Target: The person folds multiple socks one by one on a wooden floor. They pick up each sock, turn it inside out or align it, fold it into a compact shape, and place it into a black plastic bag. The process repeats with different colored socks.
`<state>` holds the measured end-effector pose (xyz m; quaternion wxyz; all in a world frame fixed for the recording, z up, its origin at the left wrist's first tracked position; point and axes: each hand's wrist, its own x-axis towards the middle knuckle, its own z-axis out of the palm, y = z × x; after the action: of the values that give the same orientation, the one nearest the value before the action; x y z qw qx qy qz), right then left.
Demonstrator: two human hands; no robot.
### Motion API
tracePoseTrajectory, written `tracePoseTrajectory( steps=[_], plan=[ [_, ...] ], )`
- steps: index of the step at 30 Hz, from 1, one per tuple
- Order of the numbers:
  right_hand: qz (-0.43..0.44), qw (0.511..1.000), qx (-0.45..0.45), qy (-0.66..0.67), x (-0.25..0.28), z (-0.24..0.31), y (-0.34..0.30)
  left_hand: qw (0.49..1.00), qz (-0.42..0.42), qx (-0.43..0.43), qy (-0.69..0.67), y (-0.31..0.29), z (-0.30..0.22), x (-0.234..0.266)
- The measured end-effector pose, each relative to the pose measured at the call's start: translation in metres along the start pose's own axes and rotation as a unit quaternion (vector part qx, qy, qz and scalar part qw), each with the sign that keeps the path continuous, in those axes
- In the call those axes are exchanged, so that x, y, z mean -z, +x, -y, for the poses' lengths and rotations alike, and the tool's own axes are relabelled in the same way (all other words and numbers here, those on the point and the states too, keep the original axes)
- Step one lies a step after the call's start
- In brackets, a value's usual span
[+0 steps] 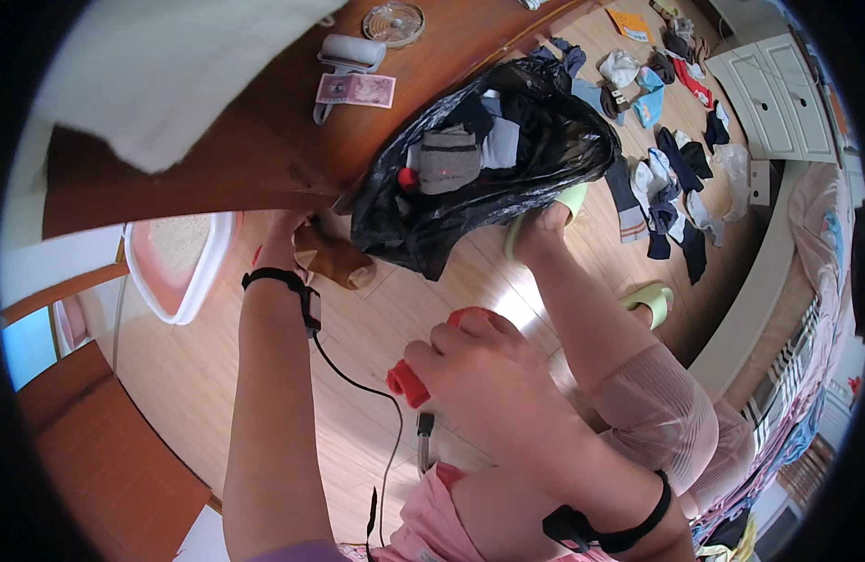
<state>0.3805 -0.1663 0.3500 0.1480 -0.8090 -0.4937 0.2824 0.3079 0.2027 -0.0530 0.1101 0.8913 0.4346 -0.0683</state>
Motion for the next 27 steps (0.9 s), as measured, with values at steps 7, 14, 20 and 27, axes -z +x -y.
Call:
tracePoseTrajectory(
  steps=[7, 14, 20, 27],
  plan=[
    [-0.009, 1.000, -0.009, -0.006, 0.008, 0.000, 0.008, 0.998, 0.027, -0.008, 0.055, -0.005, 0.015, -0.008],
    [-0.068, 0.997, -0.033, -0.012, 0.013, -0.012, -0.001, 0.992, 0.012, -0.053, -0.110, -0.147, 0.004, 0.007],
    [-0.131, 0.989, -0.027, 0.058, 0.016, -0.046, -0.014, 0.911, 0.085, -0.030, -0.402, -0.258, -0.066, 0.122],
    [-0.127, 0.957, 0.001, 0.260, 0.011, -0.074, -0.036, 0.848, 0.085, -0.199, -0.484, -0.316, -0.132, 0.274]
  ],
)
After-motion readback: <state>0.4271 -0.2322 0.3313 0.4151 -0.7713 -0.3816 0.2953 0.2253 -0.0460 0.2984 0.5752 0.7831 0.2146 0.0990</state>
